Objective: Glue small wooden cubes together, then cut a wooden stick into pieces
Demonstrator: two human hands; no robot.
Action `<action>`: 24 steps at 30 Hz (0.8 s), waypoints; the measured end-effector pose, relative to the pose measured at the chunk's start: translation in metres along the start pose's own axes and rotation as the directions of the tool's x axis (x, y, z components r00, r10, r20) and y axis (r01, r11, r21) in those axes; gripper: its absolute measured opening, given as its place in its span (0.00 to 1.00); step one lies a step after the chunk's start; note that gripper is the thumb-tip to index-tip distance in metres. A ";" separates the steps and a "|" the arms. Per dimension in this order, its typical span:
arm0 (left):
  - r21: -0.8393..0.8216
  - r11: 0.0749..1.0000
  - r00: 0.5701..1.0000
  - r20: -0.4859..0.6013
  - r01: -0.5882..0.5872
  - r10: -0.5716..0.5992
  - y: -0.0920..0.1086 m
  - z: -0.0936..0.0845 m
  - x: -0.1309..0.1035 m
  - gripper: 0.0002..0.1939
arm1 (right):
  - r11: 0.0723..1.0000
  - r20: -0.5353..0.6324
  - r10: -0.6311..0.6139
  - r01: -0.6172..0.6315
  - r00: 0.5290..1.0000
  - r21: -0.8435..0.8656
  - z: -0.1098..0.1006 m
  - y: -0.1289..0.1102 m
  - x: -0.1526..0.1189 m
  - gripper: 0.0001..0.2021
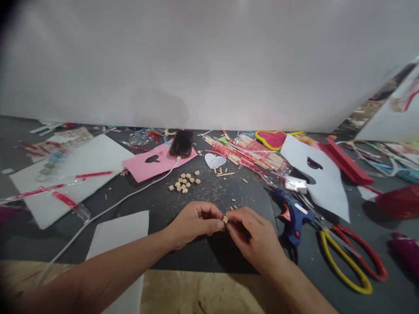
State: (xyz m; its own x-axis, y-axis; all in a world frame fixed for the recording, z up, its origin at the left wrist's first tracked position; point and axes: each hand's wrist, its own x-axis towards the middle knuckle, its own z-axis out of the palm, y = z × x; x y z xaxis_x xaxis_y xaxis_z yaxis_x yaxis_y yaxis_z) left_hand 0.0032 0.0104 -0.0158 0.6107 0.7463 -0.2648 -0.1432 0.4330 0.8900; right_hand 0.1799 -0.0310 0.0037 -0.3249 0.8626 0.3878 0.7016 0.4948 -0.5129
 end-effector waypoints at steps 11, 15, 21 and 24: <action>0.048 0.998 0.999 0.020 -0.046 0.045 0.001 0.001 -0.002 0.13 | 0.999 0.013 -0.012 0.011 1.000 0.040 0.001 0.002 -0.001 0.07; 0.031 0.999 0.999 0.019 -0.044 0.044 0.001 0.002 -0.001 0.13 | 0.998 0.015 -0.016 0.015 1.000 0.055 0.001 0.001 -0.001 0.07; 0.022 0.999 0.999 0.011 -0.035 0.034 0.000 0.001 0.000 0.14 | 0.997 0.015 0.002 -0.003 1.000 0.072 0.002 0.001 -0.001 0.07; 0.039 0.998 0.999 0.006 -0.039 0.039 -0.001 0.001 0.000 0.14 | 0.997 0.031 0.002 -0.004 1.000 0.075 0.003 0.001 -0.001 0.07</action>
State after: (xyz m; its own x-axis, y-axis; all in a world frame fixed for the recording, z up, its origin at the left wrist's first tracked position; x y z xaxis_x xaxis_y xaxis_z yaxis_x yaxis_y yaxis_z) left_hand 0.0042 0.0098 -0.0167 0.6096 0.7593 -0.2279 -0.1362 0.3835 0.9134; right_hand 0.1790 -0.0309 0.0007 -0.3432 0.8662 0.3631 0.6531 0.4979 -0.5706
